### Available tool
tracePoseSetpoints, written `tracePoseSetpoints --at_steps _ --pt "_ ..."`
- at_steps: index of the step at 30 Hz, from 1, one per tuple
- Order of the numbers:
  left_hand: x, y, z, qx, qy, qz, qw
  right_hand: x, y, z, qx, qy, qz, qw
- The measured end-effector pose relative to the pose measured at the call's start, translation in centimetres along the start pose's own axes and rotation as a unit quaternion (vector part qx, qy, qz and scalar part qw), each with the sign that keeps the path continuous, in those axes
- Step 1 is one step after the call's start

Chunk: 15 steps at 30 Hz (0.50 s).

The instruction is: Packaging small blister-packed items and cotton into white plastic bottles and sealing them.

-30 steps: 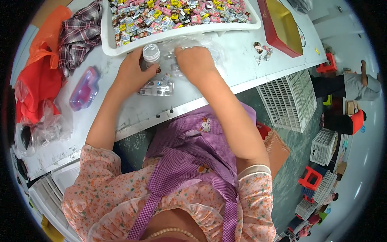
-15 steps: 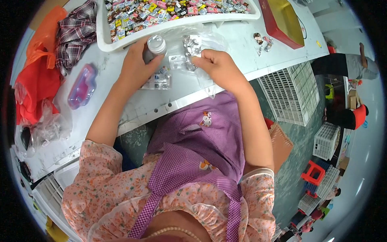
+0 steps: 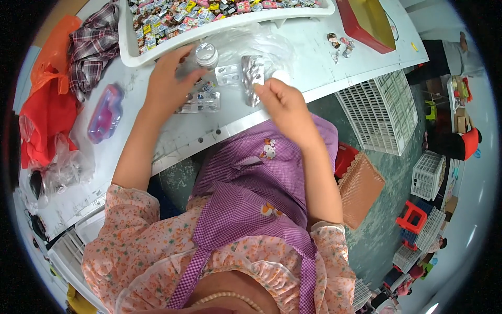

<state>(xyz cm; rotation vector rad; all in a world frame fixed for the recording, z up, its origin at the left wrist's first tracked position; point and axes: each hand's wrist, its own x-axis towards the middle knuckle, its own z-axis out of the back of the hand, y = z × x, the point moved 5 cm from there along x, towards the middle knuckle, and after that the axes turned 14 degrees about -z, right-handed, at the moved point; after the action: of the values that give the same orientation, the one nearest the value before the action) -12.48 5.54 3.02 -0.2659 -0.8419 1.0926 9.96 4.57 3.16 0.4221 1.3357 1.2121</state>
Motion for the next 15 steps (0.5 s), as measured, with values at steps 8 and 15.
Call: tracePoseSetpoints --at_steps 8,15 --pt "-1.2 -2.3 -0.6 -0.421 0.132 0.115 0.89 -3.0 2.2 -4.6 -0.23 -0.067 0.204 0.949" --pt "-0.2 0.0 2.0 -0.402 0.065 0.119 0.906 -0.1 2.2 0.2 -0.309 -0.224 0.144 0.913"
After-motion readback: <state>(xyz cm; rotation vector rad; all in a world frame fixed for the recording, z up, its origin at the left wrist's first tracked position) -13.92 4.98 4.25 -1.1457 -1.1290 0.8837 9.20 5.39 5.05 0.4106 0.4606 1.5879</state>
